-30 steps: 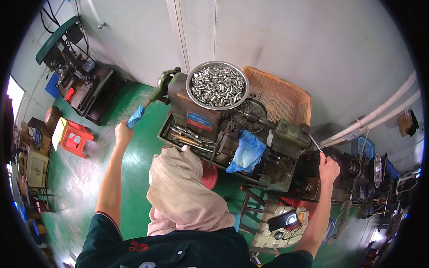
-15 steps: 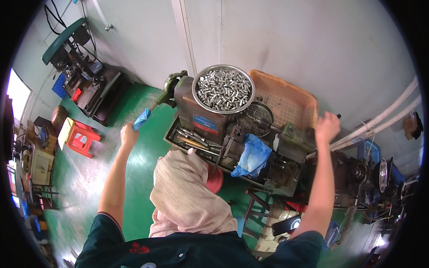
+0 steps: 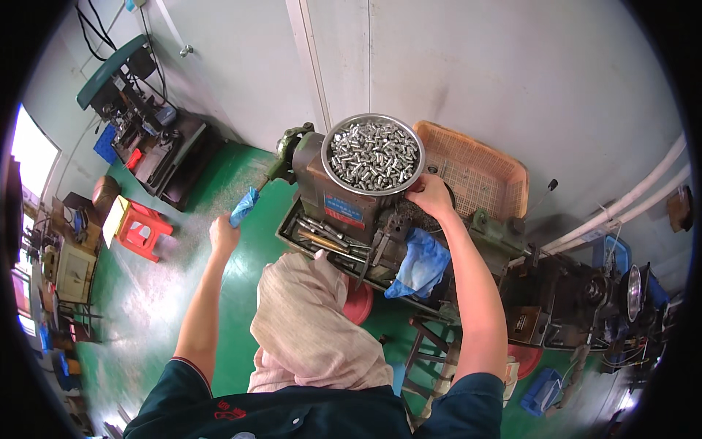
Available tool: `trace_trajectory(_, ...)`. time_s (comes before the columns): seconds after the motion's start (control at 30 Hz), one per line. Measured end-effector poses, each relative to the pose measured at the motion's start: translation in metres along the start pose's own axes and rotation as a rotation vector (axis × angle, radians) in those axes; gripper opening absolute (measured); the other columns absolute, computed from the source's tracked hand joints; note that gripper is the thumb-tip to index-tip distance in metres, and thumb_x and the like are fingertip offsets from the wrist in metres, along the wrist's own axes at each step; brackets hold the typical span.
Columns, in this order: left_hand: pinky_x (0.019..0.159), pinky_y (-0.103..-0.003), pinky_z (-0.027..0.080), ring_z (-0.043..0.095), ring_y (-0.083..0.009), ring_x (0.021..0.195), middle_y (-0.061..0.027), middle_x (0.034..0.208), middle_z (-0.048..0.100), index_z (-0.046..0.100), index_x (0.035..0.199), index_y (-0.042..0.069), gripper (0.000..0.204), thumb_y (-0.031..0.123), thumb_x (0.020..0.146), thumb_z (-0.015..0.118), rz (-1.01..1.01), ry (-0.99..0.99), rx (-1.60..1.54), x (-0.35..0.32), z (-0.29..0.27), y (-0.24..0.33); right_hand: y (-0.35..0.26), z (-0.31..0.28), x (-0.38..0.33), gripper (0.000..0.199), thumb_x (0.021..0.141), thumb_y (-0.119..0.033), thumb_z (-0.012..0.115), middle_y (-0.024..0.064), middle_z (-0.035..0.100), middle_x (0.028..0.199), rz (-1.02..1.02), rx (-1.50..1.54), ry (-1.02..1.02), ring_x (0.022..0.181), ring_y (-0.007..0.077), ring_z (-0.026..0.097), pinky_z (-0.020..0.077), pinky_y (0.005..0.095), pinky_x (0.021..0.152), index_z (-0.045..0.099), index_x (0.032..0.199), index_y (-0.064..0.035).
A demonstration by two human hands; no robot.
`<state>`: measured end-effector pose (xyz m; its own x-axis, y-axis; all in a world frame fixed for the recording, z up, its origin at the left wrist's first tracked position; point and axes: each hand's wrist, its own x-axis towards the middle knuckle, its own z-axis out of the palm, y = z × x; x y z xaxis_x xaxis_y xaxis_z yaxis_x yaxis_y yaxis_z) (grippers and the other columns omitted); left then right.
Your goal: The person operates a lathe machine by inserting metal pins into the chuck and pulling the levers to shape them, occasionally wiping the machine components with a cloth.
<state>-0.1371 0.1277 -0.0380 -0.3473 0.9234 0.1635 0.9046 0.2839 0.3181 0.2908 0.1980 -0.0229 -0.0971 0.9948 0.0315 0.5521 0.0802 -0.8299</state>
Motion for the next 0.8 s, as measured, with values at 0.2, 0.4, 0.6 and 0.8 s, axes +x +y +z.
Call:
trace_trajectory(0.2, 0.061, -0.043, 0.043, 0.055, -0.0353, 0.068, -0.0171, 0.069, 0.057, 0.056, 0.074, 0.007, 0.012, 0.007, 0.063, 0.052, -0.013, -0.001, -0.076, -0.034, 0.003, 0.041, 0.009, 0.002, 0.004, 0.022, 0.057, -0.011, 0.062, 0.0109, 0.061, 0.069, -0.035, -0.010, 0.014, 0.064, 0.0167, 0.058, 0.0437, 0.0267, 0.063, 0.062, 0.076, -0.0006)
trace_trajectory(0.4, 0.060, -0.043, 0.043, 0.055, -0.0356, 0.067, -0.0178, 0.067, 0.056, 0.055, 0.074, 0.005, 0.013, 0.007, 0.061, 0.053, -0.020, 0.010, -0.096, -0.036, -0.002, 0.043, -0.009, -0.014, -0.002, 0.017, 0.057, -0.015, 0.062, 0.0121, 0.060, 0.066, -0.015, -0.191, 0.024, 0.063, 0.0198, 0.059, 0.0436, 0.0278, 0.063, 0.062, 0.068, -0.0029)
trace_trajectory(0.6, 0.060, -0.043, 0.043, 0.055, -0.0348, 0.067, -0.0178, 0.067, 0.056, 0.055, 0.073, 0.005, 0.012, 0.007, 0.062, 0.054, 0.000, 0.018, -0.076, -0.035, 0.003, 0.042, -0.045, -0.051, -0.012, 0.002, 0.060, -0.011, 0.061, 0.0032, 0.056, 0.064, -0.164, -0.851, 0.709, 0.071, 0.0224, 0.050, 0.0407, 0.0333, 0.065, 0.061, 0.063, -0.0103)
trace_trajectory(0.8, 0.060, -0.042, 0.043, 0.055, -0.0349, 0.067, -0.0177, 0.066, 0.056, 0.054, 0.072, 0.005, 0.010, 0.008, 0.062, 0.054, -0.002, 0.019, -0.081, -0.035, 0.000, 0.039, -0.108, -0.028, -0.013, 0.005, 0.059, -0.010, 0.063, 0.0029, 0.055, 0.064, -0.445, -0.372, 0.350, 0.070, 0.0206, 0.049, 0.0404, 0.0318, 0.064, 0.060, 0.061, -0.0071)
